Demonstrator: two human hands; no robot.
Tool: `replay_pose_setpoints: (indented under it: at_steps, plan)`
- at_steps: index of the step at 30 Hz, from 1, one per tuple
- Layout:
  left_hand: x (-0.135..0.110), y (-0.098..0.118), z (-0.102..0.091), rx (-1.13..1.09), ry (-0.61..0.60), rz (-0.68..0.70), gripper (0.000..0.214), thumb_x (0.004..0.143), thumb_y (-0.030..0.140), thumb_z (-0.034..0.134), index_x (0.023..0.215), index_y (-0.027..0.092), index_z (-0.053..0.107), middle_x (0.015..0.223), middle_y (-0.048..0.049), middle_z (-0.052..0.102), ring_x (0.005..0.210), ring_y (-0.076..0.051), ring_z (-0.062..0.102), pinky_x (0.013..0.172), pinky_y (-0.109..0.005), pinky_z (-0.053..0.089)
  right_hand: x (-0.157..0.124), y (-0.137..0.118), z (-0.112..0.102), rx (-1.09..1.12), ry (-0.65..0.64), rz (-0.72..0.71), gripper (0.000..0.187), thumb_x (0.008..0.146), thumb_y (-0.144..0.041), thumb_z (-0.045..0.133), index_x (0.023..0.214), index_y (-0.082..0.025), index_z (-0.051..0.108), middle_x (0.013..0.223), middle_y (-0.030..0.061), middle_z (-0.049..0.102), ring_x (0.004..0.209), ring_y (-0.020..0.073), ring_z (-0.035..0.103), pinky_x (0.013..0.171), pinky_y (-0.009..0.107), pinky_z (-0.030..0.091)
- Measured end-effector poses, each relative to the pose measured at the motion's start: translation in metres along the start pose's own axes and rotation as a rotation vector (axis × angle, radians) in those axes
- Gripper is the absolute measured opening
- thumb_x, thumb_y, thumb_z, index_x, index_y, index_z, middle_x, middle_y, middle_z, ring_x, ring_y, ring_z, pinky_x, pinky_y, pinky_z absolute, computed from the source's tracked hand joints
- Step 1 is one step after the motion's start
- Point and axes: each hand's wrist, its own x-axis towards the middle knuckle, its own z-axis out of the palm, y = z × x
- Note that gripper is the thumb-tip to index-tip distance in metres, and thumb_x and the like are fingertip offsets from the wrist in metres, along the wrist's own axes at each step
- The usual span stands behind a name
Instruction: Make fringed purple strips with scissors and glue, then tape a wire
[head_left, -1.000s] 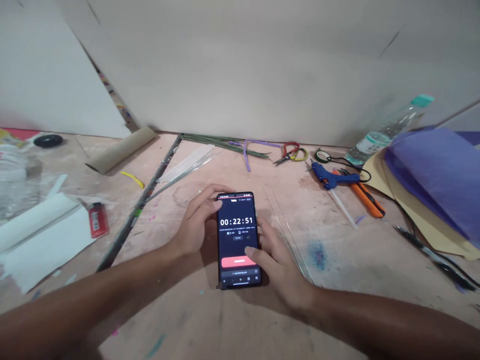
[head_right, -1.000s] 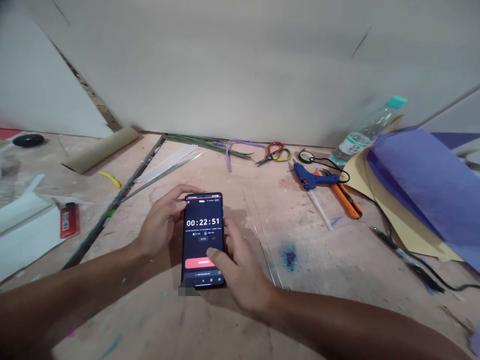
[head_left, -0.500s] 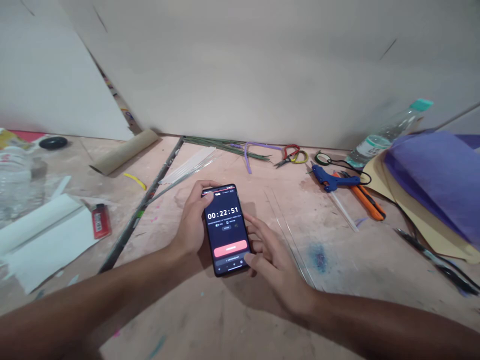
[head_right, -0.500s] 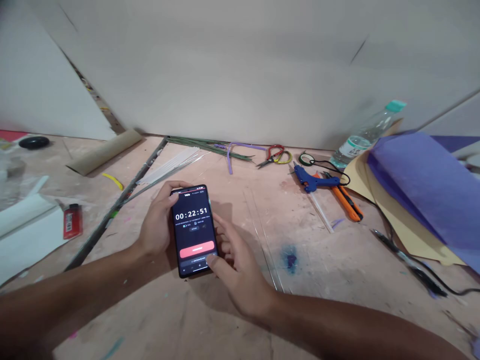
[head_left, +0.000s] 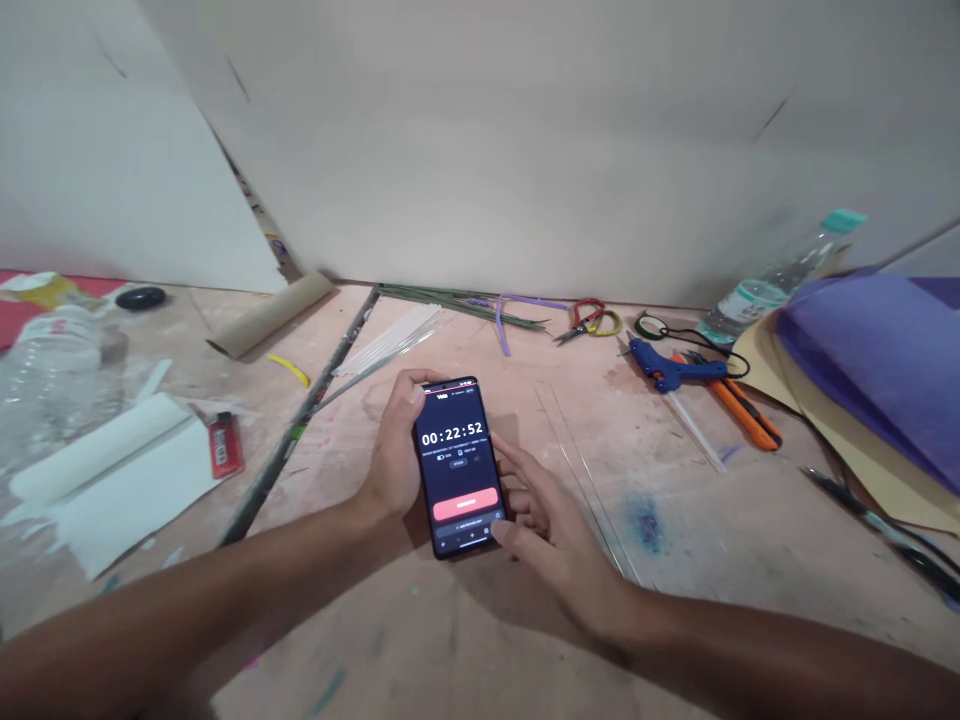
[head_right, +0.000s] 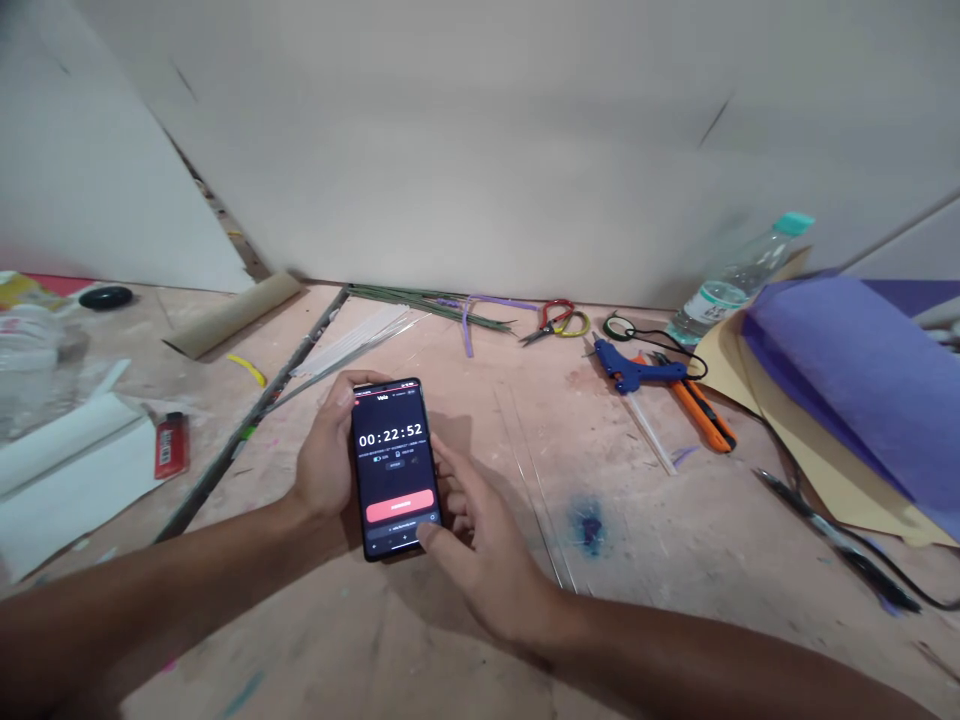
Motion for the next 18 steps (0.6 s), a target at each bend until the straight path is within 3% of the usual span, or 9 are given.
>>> replay_pose_setpoints:
  at_steps: [13,16,18]
  plan:
    - [-0.004,0.000,0.003,0.068,0.045,0.008,0.033,0.106,0.060,0.049,0.111,0.029,0.060,0.080,0.0026,0.068,0.064,-0.018,0.069,0.057,-0.030,0.062,0.002,0.011,0.000,-0.070,-0.028,-0.030,0.073,0.095,-0.029,0.068,0.164,-0.038,0.044,0.144,0.0079,0.068,0.105,0.0234,0.076,0.084,0.038,0.059]
    - [0.004,-0.002,-0.004,0.191,0.062,0.013,0.032,0.108,0.054,0.057,0.119,0.024,0.064,0.091,0.0000,0.070,0.070,-0.017,0.069,0.062,-0.031,0.062,0.000,0.011,0.003,-0.133,-0.049,-0.025,0.074,0.098,-0.031,0.062,0.167,-0.038,0.038,0.148,0.0082,0.067,0.107,0.0233,0.077,0.086,0.039,0.062]
    - [0.016,0.001,-0.010,0.310,0.048,-0.011,0.034,0.108,0.044,0.067,0.127,0.017,0.067,0.110,-0.0060,0.073,0.084,-0.019,0.072,0.073,-0.034,0.064,0.001,0.005,0.003,-0.215,-0.054,-0.024,0.078,0.098,-0.030,0.059,0.171,-0.037,0.030,0.149,0.0097,0.066,0.107,0.0224,0.077,0.085,0.038,0.062]
